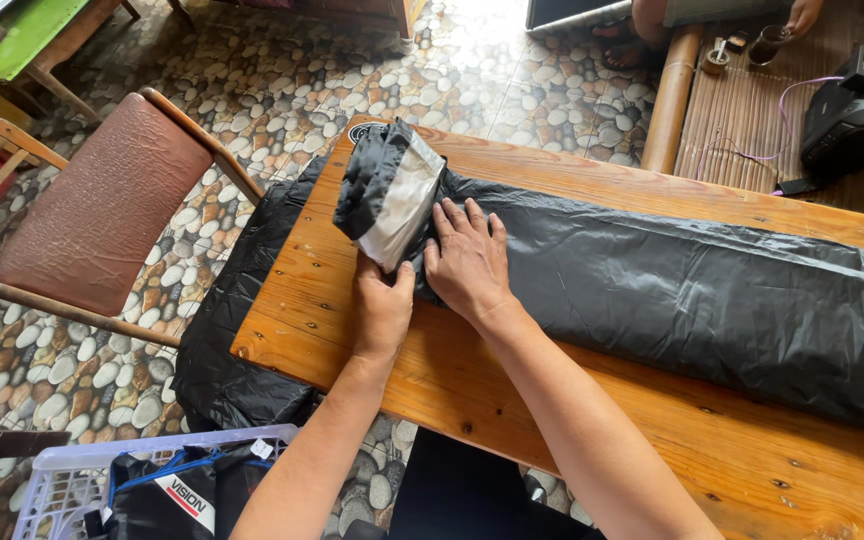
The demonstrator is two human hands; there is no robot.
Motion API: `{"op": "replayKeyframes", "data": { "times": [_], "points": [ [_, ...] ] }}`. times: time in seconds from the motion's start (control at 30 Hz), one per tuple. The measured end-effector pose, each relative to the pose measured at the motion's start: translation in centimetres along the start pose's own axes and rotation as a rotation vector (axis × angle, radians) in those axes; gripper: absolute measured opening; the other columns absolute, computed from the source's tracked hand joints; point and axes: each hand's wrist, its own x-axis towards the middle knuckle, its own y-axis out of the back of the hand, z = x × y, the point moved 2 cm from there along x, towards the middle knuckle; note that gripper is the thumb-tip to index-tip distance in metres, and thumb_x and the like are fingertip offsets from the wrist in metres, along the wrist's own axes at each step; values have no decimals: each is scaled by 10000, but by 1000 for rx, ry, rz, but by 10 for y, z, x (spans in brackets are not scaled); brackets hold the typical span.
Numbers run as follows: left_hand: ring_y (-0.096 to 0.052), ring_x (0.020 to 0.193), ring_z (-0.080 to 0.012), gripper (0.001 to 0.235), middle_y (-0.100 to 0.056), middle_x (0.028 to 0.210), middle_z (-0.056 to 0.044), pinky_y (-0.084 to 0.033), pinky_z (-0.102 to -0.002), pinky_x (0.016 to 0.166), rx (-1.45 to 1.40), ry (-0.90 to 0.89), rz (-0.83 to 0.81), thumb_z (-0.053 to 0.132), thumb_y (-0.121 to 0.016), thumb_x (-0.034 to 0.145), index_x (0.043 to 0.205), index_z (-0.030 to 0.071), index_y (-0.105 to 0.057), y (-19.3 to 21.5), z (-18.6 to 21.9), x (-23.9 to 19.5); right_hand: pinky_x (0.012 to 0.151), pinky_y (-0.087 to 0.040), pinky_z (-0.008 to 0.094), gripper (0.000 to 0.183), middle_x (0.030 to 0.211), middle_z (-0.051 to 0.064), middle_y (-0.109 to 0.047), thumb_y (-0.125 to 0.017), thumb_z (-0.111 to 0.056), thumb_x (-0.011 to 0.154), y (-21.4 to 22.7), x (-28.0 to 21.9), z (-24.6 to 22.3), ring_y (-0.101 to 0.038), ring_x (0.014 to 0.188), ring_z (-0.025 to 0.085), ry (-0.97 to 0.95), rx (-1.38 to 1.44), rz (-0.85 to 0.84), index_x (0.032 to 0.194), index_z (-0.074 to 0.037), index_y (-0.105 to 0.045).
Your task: The person folds a large black plastic sheet on a wooden table. They use a feather duster to smooth the surface of the sheet while folding it into a compact bundle.
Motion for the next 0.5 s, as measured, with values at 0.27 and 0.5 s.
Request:
{"op": "replayKeyframes", "data": {
  "times": [0.27, 0.5],
  "points": [
    [-694, 1129, -391, 509, -742, 1161, -189, -579, -514, 938, 322, -177, -113, 126, -612, 868, 1375, 83, -619, 4, 46, -18, 1186, -264, 518, 595, 1462, 17, -570, -601, -378, 878, 5, 5, 10, -414, 1454, 265, 2, 111, 101, 1442, -191, -584],
    [-454, 1462, -319, 702, -527, 1553, -95, -413, -450, 1187, 440, -570, -349, -110, -452, 886, 1531, 160, -512, 5, 69, -33, 1044, -498, 439, 486, 1222, 167, -692, -639, -424, 919, 45, 10, 29, -638, 1180, 293, -333, 1461, 270, 1239, -59, -674]
  ]
}}
